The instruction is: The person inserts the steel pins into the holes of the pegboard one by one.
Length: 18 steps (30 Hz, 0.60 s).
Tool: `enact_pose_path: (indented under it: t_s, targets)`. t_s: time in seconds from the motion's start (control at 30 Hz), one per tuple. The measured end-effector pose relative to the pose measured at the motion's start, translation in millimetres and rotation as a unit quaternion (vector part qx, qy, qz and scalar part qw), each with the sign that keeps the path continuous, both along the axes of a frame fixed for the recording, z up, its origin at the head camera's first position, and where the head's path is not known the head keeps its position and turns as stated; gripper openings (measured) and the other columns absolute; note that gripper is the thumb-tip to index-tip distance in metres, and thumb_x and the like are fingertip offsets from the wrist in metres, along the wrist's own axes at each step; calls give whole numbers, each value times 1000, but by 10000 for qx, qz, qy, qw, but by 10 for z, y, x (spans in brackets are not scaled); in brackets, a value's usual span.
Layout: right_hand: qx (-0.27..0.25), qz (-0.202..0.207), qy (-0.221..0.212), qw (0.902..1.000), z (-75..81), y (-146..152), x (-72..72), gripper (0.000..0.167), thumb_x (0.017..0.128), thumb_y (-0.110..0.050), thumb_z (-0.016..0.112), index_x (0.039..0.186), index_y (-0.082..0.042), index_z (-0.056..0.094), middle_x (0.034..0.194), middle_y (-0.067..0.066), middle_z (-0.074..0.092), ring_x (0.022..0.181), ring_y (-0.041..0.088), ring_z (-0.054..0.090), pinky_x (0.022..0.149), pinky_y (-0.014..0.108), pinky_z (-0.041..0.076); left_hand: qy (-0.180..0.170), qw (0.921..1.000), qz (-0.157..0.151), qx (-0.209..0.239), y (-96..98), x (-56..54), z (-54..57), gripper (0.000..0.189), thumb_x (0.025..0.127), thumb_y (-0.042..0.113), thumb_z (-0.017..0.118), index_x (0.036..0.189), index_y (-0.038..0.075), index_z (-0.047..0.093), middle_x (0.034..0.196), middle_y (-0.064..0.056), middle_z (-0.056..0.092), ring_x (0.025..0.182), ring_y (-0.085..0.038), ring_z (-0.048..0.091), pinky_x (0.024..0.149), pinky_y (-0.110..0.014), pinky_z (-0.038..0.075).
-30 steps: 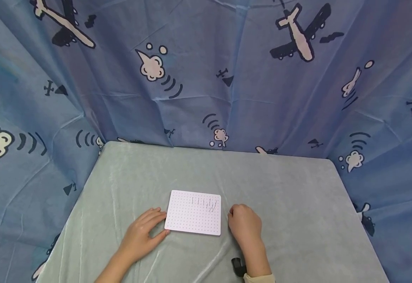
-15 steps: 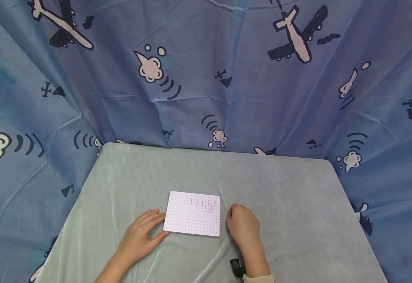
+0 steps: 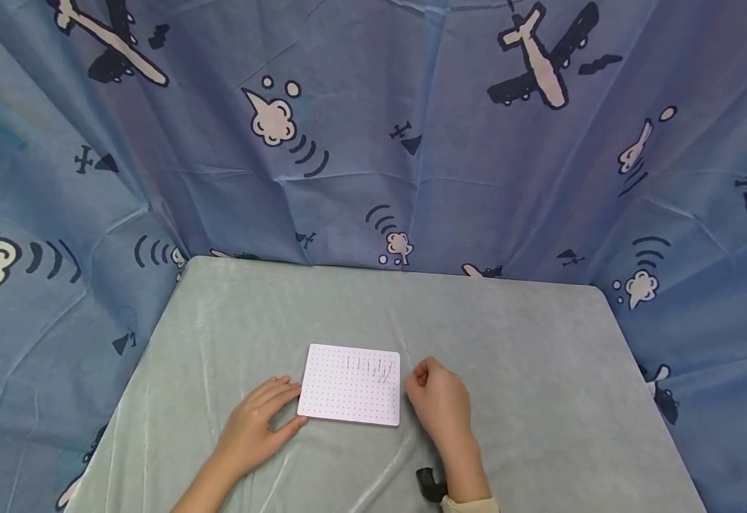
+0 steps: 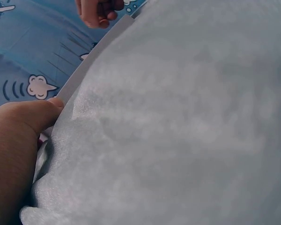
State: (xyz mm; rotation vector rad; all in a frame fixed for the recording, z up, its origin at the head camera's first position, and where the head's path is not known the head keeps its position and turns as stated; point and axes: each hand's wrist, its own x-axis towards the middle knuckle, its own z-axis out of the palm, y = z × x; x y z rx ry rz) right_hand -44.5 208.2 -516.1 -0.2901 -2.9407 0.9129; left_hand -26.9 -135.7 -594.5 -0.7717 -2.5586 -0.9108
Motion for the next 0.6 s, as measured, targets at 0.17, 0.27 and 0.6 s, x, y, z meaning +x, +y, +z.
enact_pose_path:
  t_s: [0.17, 0.27, 0.6]
  targets:
    - [-436, 30, 269, 9987, 3, -60, -8, 6, 91, -11, 72, 92, -6, 72, 77, 1, 67, 67, 17, 60, 58, 29, 52, -22, 10000, -17, 29, 1, 0, 3, 51, 86, 35, 95, 128, 11, 79, 130, 1, 77, 133, -27, 68, 124, -44, 47]
    - [-602, 9, 352, 9976, 2, -92, -12, 4, 93, -11, 73, 93, -7, 73, 78, 1, 69, 69, 16, 62, 60, 28, 54, -51, 10000, -22, 68, 3, 3, 10, 50, 86, 35, 95, 127, 11, 79, 130, 0, 77, 133, -28, 68, 124, -45, 47]
    - [-943, -26, 493, 9943, 8, -169, -16, 4, 97, -10, 76, 96, -7, 73, 82, 3, 70, 73, 17, 64, 60, 24, 56, -84, 9999, 18, 78, 12, 2, 29, 49, 86, 35, 95, 127, 11, 80, 129, 0, 78, 133, -28, 68, 124, -46, 48]
